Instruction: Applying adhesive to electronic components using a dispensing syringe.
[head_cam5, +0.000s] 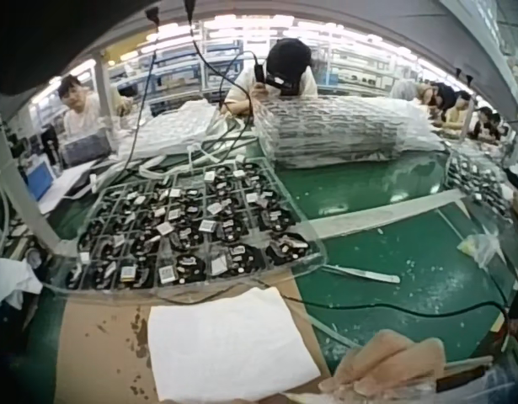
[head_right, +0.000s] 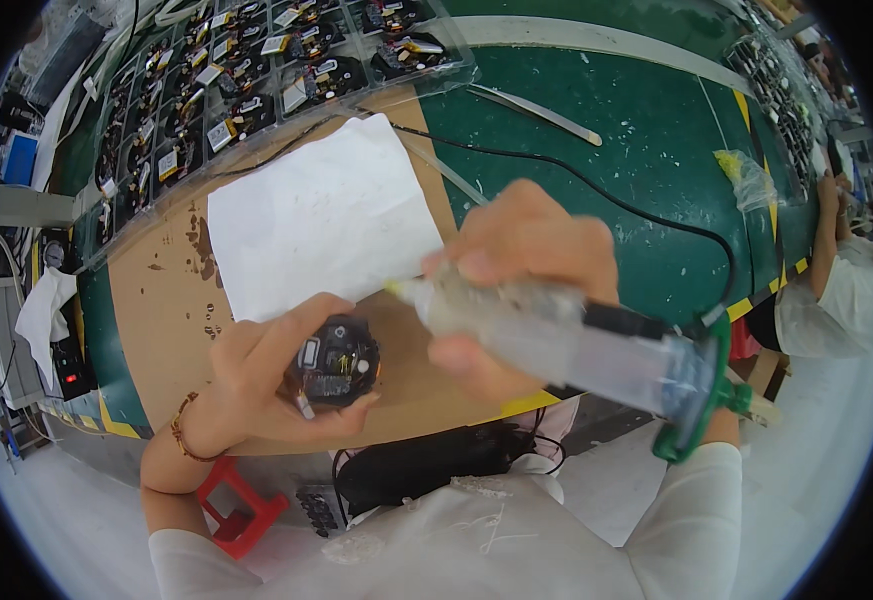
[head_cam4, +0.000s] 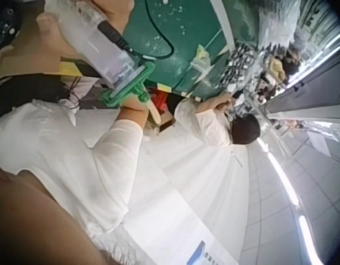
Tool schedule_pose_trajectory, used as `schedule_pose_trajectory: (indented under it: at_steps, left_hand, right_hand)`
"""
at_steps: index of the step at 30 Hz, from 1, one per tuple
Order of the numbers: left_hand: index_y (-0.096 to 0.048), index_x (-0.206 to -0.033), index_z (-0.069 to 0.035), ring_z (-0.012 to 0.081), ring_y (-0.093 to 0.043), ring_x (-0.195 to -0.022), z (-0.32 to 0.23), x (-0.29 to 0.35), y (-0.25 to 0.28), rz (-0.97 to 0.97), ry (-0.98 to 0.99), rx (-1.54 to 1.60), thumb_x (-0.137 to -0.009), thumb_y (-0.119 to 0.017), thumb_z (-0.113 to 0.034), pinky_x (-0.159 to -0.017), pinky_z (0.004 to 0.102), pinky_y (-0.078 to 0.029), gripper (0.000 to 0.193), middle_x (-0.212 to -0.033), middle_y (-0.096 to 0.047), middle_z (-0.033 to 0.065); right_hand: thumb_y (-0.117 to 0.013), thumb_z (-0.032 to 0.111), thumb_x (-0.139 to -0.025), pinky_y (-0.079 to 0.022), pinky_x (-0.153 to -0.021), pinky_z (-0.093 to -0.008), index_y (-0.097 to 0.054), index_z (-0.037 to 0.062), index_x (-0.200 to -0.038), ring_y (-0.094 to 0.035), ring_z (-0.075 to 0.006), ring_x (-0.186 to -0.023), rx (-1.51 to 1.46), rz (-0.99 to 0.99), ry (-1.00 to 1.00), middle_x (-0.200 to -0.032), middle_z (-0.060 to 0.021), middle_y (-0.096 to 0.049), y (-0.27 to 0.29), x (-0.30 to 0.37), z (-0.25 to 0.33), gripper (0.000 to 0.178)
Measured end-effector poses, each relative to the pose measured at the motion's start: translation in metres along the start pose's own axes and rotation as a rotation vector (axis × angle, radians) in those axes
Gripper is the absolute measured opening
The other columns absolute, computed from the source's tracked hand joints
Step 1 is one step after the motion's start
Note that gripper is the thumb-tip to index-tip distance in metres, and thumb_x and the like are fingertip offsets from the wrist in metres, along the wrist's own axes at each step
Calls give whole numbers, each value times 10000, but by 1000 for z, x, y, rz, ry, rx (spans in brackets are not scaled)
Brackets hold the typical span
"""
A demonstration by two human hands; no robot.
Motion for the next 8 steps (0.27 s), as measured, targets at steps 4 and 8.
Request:
schedule_pose_trajectory:
  at_steps: [4,8]
  left_hand:
    - [-545,-1069,71,199,-633,-589,-11,1,5,-57,-148,-51,-670,-757,-170,-495,270,-511,512,-853,-657,116]
    - [-508,-1149,82,217,-648,-637,-11,-1,4,-44,-177,80,-692,-750,-180,-521,252,-522,579,-956,-656,122]
  right_hand:
    - [-692,144,-774,-463,-658,-315,-366,83,-1086,-551,-185,-757,181,182,-279,-895,-130,-473,-2,3,-15,455]
    - [-658,94,-789,-472,-793,-347,-400,101,-1064,-568,-177,-803,360,278,-470,-945,-129,-494,-4,5,-21,377]
Point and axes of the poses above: each hand's wrist, its own x-axis away from the middle knuckle, its own y-axis out of the back of the hand, z = x × y, the point moved 6 cm from there along -x, towards the middle knuckle
